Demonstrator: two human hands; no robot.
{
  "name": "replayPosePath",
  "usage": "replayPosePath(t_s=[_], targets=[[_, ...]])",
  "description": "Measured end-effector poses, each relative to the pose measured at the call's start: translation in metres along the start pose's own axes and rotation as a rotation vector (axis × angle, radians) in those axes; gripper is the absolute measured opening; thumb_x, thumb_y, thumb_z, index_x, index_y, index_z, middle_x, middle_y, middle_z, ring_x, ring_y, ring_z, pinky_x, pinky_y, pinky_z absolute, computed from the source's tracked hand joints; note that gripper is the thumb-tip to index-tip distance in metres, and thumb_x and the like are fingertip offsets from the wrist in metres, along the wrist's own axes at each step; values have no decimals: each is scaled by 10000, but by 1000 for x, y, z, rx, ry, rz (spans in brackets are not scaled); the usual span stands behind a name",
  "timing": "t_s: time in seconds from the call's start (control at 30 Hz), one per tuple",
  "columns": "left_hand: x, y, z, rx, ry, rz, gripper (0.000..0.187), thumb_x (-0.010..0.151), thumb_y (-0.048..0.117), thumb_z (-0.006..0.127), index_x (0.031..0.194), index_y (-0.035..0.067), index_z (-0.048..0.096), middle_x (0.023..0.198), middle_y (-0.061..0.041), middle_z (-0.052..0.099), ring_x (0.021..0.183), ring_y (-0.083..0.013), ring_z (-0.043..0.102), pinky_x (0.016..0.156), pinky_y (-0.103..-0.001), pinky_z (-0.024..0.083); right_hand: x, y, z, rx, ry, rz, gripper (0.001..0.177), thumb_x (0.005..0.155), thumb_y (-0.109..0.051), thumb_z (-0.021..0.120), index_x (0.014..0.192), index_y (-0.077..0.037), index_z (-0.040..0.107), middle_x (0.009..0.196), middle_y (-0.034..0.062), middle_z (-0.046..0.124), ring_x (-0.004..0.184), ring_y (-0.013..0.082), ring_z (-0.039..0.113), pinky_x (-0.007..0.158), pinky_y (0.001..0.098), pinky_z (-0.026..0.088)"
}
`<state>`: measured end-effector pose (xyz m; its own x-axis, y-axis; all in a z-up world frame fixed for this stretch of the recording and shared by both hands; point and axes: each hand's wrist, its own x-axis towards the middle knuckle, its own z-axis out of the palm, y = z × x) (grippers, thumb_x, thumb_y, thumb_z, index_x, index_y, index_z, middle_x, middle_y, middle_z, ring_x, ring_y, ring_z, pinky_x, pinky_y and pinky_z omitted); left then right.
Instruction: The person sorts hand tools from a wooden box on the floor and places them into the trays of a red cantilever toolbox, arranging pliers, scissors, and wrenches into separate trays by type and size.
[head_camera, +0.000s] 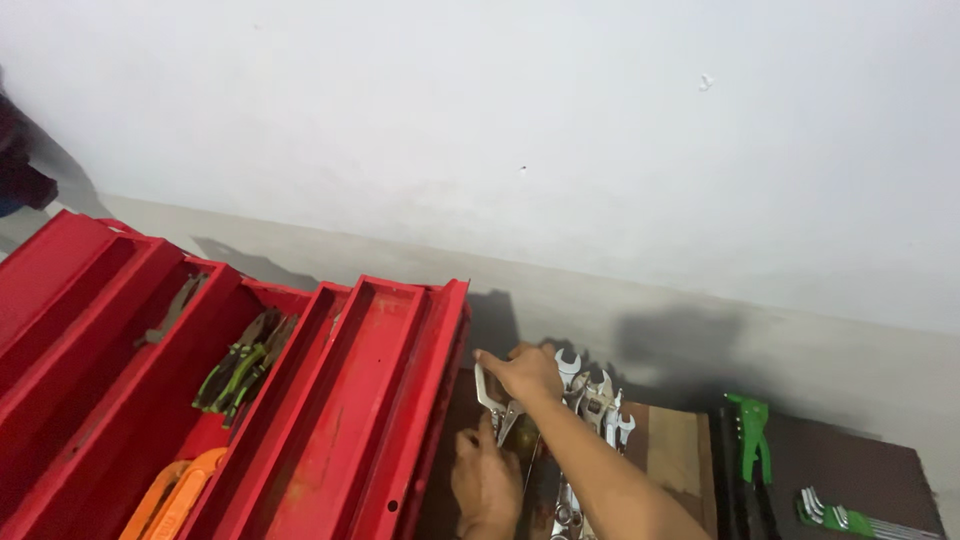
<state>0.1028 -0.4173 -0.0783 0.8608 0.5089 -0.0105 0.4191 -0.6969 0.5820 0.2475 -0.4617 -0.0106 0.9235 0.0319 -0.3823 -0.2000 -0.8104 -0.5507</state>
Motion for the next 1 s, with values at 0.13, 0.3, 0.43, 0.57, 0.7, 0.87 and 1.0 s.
replayPosePath(t_s=[0.13,0.3,0.43,0.57,0.7,0.87,1.0], targets=[[-9,10,1,18,12,28,642,779,116,685,1400,119,522,1169,-197,563,941,-401,670,824,-495,563,-6,3,-13,35,45,6,721,703,-700,748,1115,-109,772,1189,181,682,1150,310,649,953,449,553],[-21,24,0,-39,35,32,703,727,123,724,1405,112,537,1131,-222,547,964,-441,648,806,-516,553,-6,15,-27,189,53,36,467,742,-488,703,960,-87,805,867,153,784,841,317,770,817,420,606],[-26,35,-8,-4,69,137,626,724,154,716,1313,78,520,1132,-179,622,989,-418,674,837,-514,551,-3,30,-37,305,91,-93,410,750,-431,691,877,-63,820,726,149,739,711,264,725,709,418,610],[-31,49,-25,-46,-199,22,640,828,180,691,1417,115,448,1264,-160,630,997,-382,683,855,-512,547,6,48,-45,381,25,-102,400,790,-383,676,838,-6,799,736,178,725,635,279,662,635,447,530],[-41,64,-45,-37,-174,129,742,807,182,696,1475,109,381,1296,-156,610,983,-374,694,850,-500,553,11,55,-51,749,-161,-57,419,765,-426,745,850,-17,784,800,107,750,681,213,689,622,413,548],[-51,81,-73,-91,-180,187,754,797,165,731,1453,68,372,1335,-171,581,1036,-395,675,861,-521,538,6,57,-72,377,-58,-214,439,744,-454,815,773,-19,768,679,127,656,596,228,624,555,393,494],[-63,93,-97,-125,-178,197,758,797,159,732,1453,58,366,1283,-179,614,1061,-404,661,886,-531,529,-10,47,-78,684,-2,-253,329,720,-282,838,723,28,728,635,103,617,535,201,544,478,389,434]])
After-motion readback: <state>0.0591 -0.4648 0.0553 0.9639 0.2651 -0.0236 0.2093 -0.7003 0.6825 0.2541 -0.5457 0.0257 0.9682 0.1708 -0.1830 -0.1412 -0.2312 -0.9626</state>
